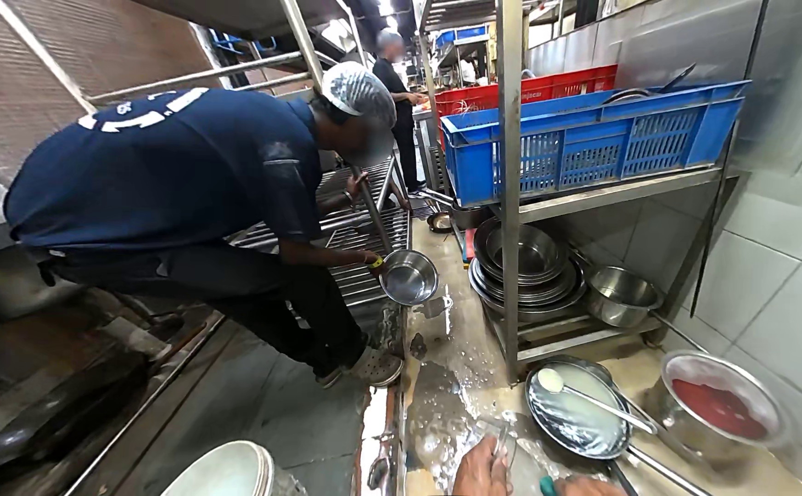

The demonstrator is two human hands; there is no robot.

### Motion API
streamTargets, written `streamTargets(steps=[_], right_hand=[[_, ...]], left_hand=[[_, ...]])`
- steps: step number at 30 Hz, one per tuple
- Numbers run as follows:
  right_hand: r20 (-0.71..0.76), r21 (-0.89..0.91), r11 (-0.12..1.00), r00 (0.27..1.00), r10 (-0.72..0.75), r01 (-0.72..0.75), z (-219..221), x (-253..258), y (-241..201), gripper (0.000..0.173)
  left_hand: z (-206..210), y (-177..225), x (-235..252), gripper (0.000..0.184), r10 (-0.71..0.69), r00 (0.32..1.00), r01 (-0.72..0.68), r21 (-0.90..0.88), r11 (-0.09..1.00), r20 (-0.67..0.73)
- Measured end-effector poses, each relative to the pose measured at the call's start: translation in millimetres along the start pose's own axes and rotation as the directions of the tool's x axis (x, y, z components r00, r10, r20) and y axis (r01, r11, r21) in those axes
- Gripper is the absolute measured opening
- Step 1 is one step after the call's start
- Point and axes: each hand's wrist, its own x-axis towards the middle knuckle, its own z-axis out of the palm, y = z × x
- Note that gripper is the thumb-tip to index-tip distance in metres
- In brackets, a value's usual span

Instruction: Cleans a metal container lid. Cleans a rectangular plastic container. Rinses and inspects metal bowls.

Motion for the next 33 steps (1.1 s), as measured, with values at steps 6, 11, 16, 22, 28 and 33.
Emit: streamTargets(steps=[6, 11, 16, 22, 28, 33], right_hand=[[0.001, 0.115, 0.993, 1.0, -0.003, 0.003, -0.8, 3.1, -0.2, 0.029], [-0.07, 0.226, 0.974, 0.997, 0.028, -0.012, -10.1, -2.6, 4.8, 0.025], [-0.165, 0.325, 0.943, 0.977, 0.135, -0.075, -17.3, -6.0, 20.9, 0.023], [-0.255, 0.422, 0.901, 0.941, 0.223, -0.1, -29.3, -18.3, 43.6, 0.025], [-0.336, 0.566, 0.817, 0.873, 0.352, -0.111, -29.6, -32.2, 86.2, 0.028], [-0.376, 0.665, 0.731, 0.778, 0.504, -0.152, -26.1, -44.1, 117.4, 0.023]], left_hand=[[-5.9, 1.8, -3.6, 0.032, -0.034, 0.996, 0.036, 0.033, 0.999, -0.081], [-8.5, -11.3, -4.2, 0.032, 0.062, 0.989, -0.07, -0.057, 0.996, -0.135], [-12.5, -5.1, -9.1, 0.026, 0.091, 0.992, -0.105, -0.161, 0.981, -0.09], [-6.5, -1.8, -5.5, 0.021, 0.146, 0.989, -0.151, -0.198, 0.969, -0.037], [1.3, -3.3, 2.4, 0.021, 0.156, 0.988, -0.151, -0.182, 0.972, 0.015], [5.5, -1.6, 5.1, 0.023, 0.138, 0.99, -0.136, -0.125, 0.983, 0.009]])
